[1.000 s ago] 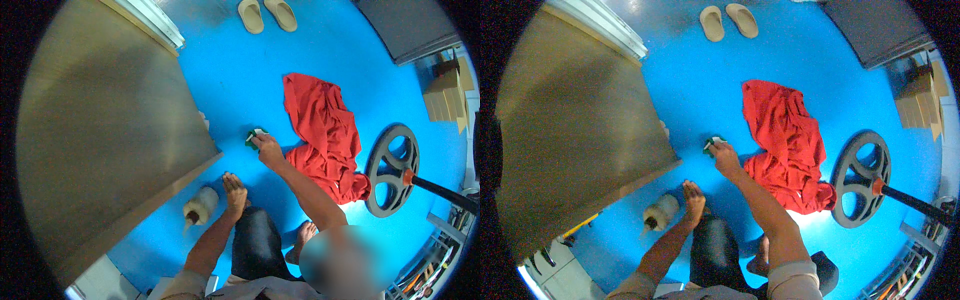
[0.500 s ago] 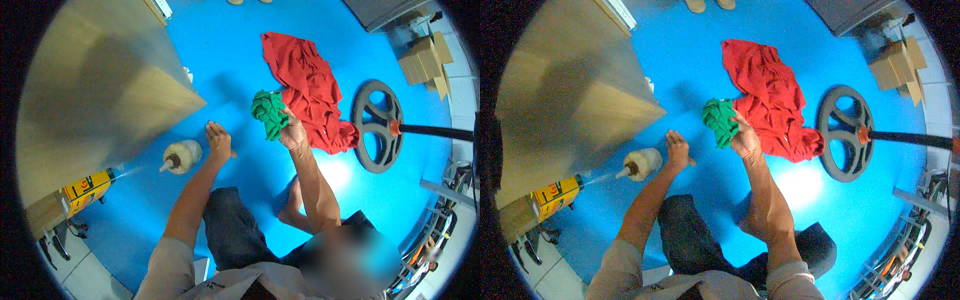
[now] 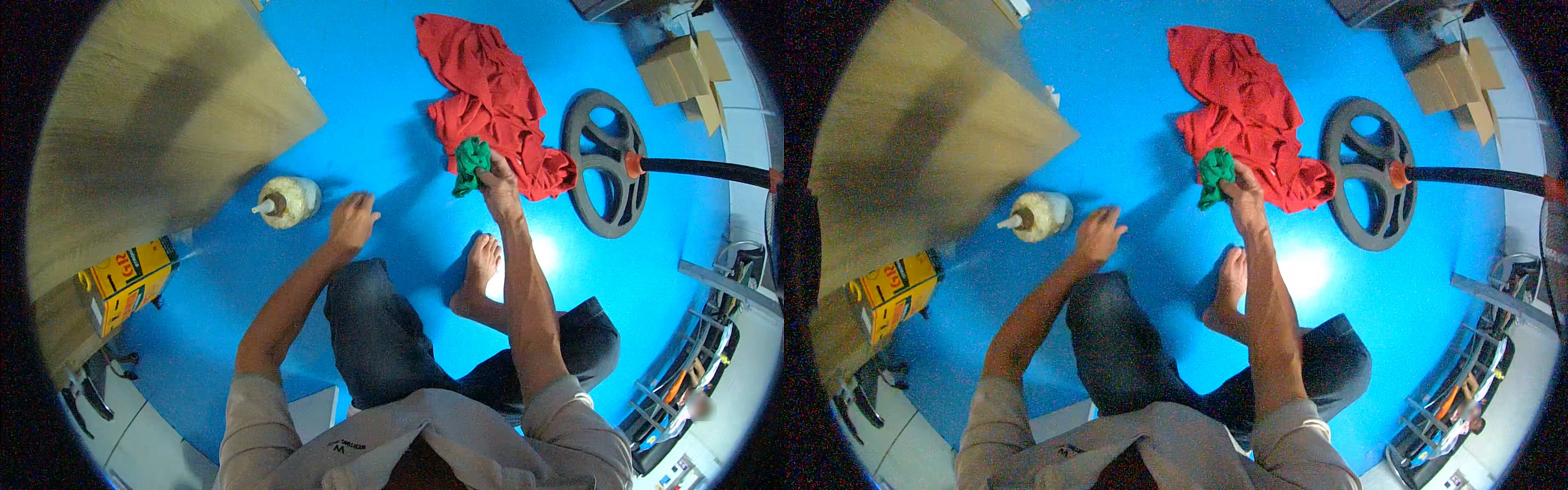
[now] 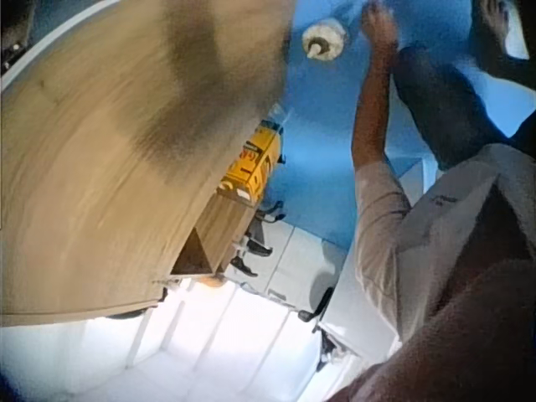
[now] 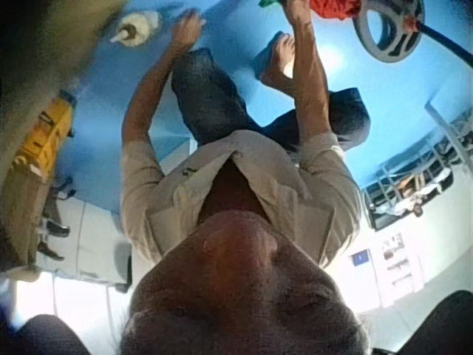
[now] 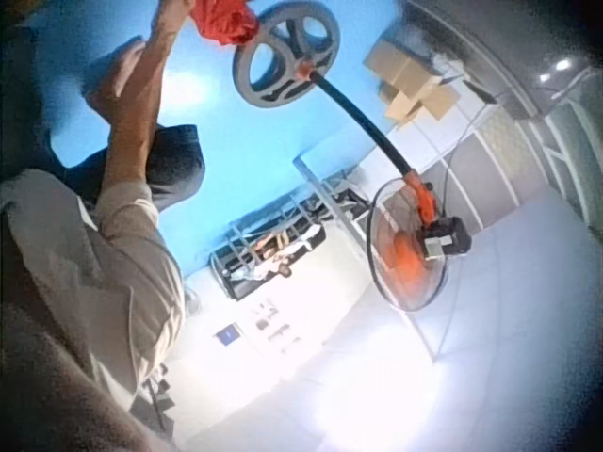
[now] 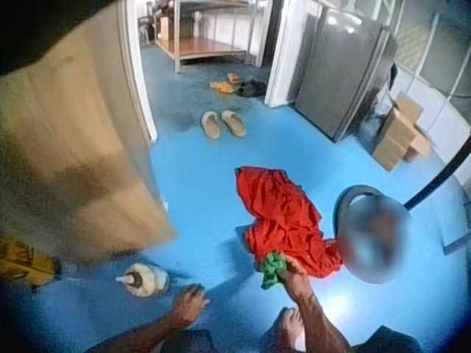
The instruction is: The person sits on a blue floor, opens a large white container, and uses a green cloth to wipe a small area of the floor. They then stand, walk through a doorway into a larger industrial room, and rub their hands together.
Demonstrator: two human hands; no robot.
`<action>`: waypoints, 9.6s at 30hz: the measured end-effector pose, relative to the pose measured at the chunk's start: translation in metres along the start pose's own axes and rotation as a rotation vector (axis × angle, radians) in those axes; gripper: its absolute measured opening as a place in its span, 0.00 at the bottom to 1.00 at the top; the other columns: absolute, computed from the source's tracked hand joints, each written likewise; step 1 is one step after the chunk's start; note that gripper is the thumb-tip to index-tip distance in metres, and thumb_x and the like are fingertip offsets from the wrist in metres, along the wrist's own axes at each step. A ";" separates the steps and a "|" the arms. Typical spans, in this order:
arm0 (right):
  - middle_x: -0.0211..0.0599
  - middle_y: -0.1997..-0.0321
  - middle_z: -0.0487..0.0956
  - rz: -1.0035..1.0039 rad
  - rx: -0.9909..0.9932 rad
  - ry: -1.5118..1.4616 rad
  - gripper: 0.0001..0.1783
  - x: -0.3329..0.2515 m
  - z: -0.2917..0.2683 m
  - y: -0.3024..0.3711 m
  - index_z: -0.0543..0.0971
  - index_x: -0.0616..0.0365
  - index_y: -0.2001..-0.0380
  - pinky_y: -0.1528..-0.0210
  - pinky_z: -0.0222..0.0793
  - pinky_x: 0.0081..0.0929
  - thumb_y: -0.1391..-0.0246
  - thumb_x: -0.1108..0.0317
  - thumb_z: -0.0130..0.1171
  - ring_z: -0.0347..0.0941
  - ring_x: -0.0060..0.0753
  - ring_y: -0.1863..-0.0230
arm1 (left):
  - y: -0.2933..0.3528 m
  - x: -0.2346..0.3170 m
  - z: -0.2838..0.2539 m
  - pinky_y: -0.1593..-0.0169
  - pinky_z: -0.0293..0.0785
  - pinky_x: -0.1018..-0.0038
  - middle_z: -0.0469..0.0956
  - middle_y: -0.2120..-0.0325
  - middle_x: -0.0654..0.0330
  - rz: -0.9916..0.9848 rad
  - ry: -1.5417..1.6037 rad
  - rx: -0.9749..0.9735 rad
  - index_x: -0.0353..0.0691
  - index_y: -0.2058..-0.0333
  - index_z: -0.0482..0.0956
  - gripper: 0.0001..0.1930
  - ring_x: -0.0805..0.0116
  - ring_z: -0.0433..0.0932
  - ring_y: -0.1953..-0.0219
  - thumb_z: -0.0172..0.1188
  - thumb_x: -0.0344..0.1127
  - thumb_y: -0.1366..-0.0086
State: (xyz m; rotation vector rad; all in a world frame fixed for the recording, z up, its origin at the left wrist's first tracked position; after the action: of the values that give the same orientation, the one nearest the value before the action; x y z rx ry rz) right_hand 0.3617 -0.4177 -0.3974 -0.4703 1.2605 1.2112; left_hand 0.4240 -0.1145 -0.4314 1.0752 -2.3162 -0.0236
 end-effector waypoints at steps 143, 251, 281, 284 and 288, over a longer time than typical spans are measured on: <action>0.51 0.58 0.75 -0.046 0.079 1.420 0.16 0.165 0.075 0.091 0.75 0.58 0.56 0.53 0.66 0.53 0.48 0.67 0.52 0.71 0.59 0.58 | 0.235 -0.177 0.131 0.31 0.54 0.51 0.61 0.38 0.35 -0.460 -0.728 0.195 0.26 0.41 0.65 0.24 0.43 0.66 0.38 0.48 0.31 0.35; 0.53 0.62 0.77 -0.430 0.010 1.352 0.16 0.086 0.121 -0.020 0.77 0.60 0.59 0.57 0.71 0.47 0.54 0.77 0.53 0.74 0.56 0.61 | 0.229 -0.167 0.122 0.30 0.51 0.53 0.60 0.38 0.31 -0.566 -0.487 0.083 0.24 0.39 0.61 0.45 0.40 0.62 0.36 0.68 0.51 0.47; 0.38 0.65 0.81 -0.110 0.075 0.710 0.15 -0.208 0.114 0.040 0.78 0.64 0.58 0.62 0.74 0.27 0.51 0.75 0.64 0.78 0.28 0.64 | 0.174 -0.104 0.076 0.29 0.41 0.50 0.56 0.37 0.29 -0.663 -0.376 -0.181 0.19 0.37 0.55 0.56 0.36 0.50 0.31 0.69 0.59 0.51; 0.48 0.61 0.82 -0.353 -0.002 1.063 0.18 -0.164 0.118 -0.051 0.80 0.62 0.58 0.57 0.75 0.35 0.56 0.73 0.64 0.81 0.44 0.60 | 0.180 -0.107 0.073 0.29 0.41 0.50 0.56 0.37 0.28 -0.615 -0.320 -0.166 0.17 0.38 0.55 0.58 0.36 0.50 0.31 0.69 0.61 0.53; 0.51 0.56 0.81 -0.624 0.000 1.055 0.21 -0.090 0.145 -0.163 0.81 0.56 0.55 0.53 0.75 0.41 0.57 0.74 0.61 0.79 0.51 0.56 | 0.191 -0.128 0.091 0.28 0.41 0.50 0.56 0.37 0.28 -0.612 -0.336 -0.033 0.16 0.39 0.56 0.59 0.37 0.51 0.31 0.69 0.62 0.55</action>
State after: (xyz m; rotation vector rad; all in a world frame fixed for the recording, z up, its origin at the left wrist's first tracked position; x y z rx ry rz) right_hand 0.5846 -0.3950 -0.3243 -1.4959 1.7652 0.3778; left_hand 0.3102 0.0849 -0.5227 1.8351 -2.1527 -0.5086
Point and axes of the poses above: each hand's wrist, its own y-axis away from the middle knuckle, its own z-axis out of the palm, x = y × z, the point moved 6 cm from there along -y, towards the middle knuckle
